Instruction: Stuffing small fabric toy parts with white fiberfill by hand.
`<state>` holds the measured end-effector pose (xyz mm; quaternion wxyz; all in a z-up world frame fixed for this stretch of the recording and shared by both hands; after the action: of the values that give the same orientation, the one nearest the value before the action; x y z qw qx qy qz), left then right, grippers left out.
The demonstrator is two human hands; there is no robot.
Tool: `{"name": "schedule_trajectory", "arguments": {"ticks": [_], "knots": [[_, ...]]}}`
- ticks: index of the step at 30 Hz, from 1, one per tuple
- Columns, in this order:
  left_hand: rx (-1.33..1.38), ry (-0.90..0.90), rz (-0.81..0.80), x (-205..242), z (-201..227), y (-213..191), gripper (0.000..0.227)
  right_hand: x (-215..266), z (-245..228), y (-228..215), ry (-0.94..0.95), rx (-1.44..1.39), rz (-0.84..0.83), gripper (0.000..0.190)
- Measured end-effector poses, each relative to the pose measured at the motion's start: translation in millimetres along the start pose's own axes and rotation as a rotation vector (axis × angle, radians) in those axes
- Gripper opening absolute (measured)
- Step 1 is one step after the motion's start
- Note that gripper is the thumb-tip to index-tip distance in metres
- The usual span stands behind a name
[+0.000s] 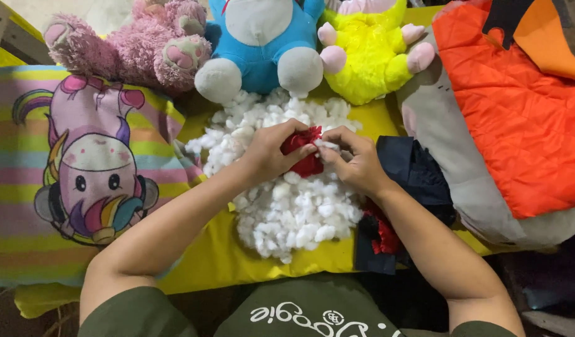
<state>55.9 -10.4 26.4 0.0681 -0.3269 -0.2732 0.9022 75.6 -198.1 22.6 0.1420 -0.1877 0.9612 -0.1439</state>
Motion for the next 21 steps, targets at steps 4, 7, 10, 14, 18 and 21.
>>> {"name": "schedule_trajectory", "arguments": {"ticks": [4,7,10,14,18,21], "knots": [[-0.039,0.014,-0.073,-11.2,14.6,-3.1,0.033,-7.2,-15.5,-7.8,0.010,0.021,-0.022,0.017],[-0.059,-0.032,-0.160,-23.7,28.7,-12.4,0.031,-15.2,-32.4,-11.2,0.029,0.071,-0.019,0.013],[-0.088,-0.113,-0.269,-23.1,35.7,-10.8,0.038,-12.5,-42.6,-10.9,-0.033,0.240,-0.017,0.019],[-0.058,-0.118,-0.228,-28.8,29.3,-13.8,0.031,-16.1,-30.3,-12.6,-0.189,0.215,0.096,0.014],[-0.034,-0.093,-0.084,-22.2,21.0,-6.5,0.029,-9.6,-11.7,-12.6,-0.197,0.183,0.179,0.012],[-0.030,-0.061,0.018,-13.7,4.6,4.1,0.030,-9.1,-12.6,-11.9,-0.219,0.184,0.175,0.011]]}}
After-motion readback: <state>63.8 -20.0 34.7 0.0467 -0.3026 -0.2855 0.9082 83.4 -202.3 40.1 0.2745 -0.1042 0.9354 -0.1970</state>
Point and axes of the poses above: each hand's wrist, its own x-axis away from the middle knuckle, its own y-axis out of the palm, z = x × y, the point moved 6 cm from there along -x, towards the middle knuckle, and after that the axes turned 12 degrees about y, right-handed, at the moved point
